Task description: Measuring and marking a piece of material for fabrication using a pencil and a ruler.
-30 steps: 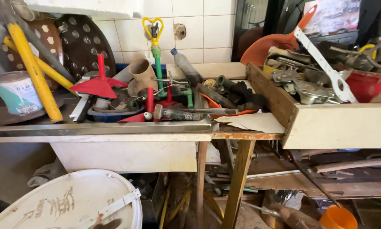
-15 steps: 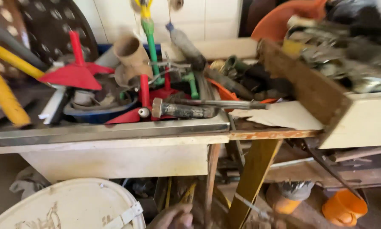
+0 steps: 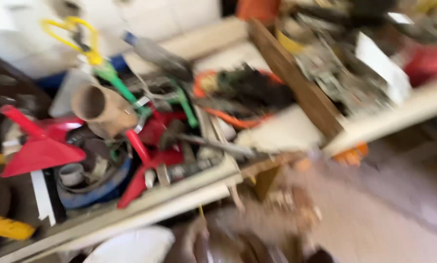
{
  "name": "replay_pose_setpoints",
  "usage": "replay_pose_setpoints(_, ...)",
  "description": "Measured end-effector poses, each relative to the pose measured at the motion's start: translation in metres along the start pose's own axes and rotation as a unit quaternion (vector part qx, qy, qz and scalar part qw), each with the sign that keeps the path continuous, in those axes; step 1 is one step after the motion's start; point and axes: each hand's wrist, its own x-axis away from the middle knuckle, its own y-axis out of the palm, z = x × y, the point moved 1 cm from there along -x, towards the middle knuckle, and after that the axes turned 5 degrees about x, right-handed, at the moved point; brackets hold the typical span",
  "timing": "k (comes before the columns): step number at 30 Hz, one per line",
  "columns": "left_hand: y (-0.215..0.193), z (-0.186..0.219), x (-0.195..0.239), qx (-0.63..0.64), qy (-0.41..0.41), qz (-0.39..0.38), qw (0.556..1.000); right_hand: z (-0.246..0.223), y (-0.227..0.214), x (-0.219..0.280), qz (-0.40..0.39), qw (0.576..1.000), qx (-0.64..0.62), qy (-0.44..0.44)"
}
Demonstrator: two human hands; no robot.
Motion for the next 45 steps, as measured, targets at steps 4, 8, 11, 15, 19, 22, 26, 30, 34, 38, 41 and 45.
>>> replay_pose_setpoints(4, -0.077, 0.198, -0.073, -0.229, 0.077, 0.013, 0.970, -0.133, -0.035, 0.008, 0.026, 0.999, 0.025, 0.035)
replay_pose_setpoints(8, -0.090, 0.206, -0.072, -0.261, 0.174, -0.030, 0.949, -0.197, -0.048, 0.025, 0.058, 0.991, -0.003, 0.124)
replay_pose_setpoints(11, -0.083, 0.195, -0.102, -0.280, 0.167, -0.062, 0.943, -0.166, -0.005, 0.019, 0.157, 0.986, -0.004, 0.054)
replay_pose_setpoints(15, -0.082, 0.213, -0.112, -0.346, 0.126, -0.091, 0.925, -0.186, -0.004, 0.002, 0.179, 0.983, 0.007, 0.044)
replay_pose_setpoints(19, -0.073, 0.223, -0.122, -0.403, 0.147, -0.078, 0.900, -0.184, 0.008, -0.017, 0.211, 0.973, 0.002, 0.088)
replay_pose_setpoints(22, -0.072, 0.217, -0.122, -0.430, 0.172, -0.065, 0.884, -0.188, 0.012, -0.023, 0.220, 0.971, 0.004, 0.090)
replay_pose_setpoints(26, -0.070, 0.207, -0.123, -0.452, 0.159, -0.069, 0.875, -0.189, 0.015, -0.022, 0.223, 0.969, 0.004, 0.110)
replay_pose_setpoints(30, -0.067, 0.205, -0.128, -0.461, 0.157, -0.064, 0.871, -0.198, 0.008, -0.019, 0.273, 0.960, 0.001, 0.062)
replay_pose_setpoints(34, -0.064, 0.206, -0.127, -0.468, 0.136, -0.060, 0.871, -0.194, 0.005, -0.021, 0.167, 0.972, 0.014, 0.166)
replay_pose_setpoints(38, -0.066, 0.206, -0.128, -0.465, 0.134, -0.055, 0.873, -0.184, 0.009, -0.022, 0.243, 0.968, 0.017, 0.056)
replay_pose_setpoints(41, -0.064, 0.202, -0.129, -0.463, 0.138, -0.052, 0.874, -0.179, 0.013, -0.023, 0.260, 0.965, 0.030, 0.029)
replay_pose_setpoints(45, -0.064, 0.202, -0.127, -0.469, 0.137, -0.052, 0.871, -0.189, 0.009, -0.024, 0.212, 0.972, 0.005, 0.102)
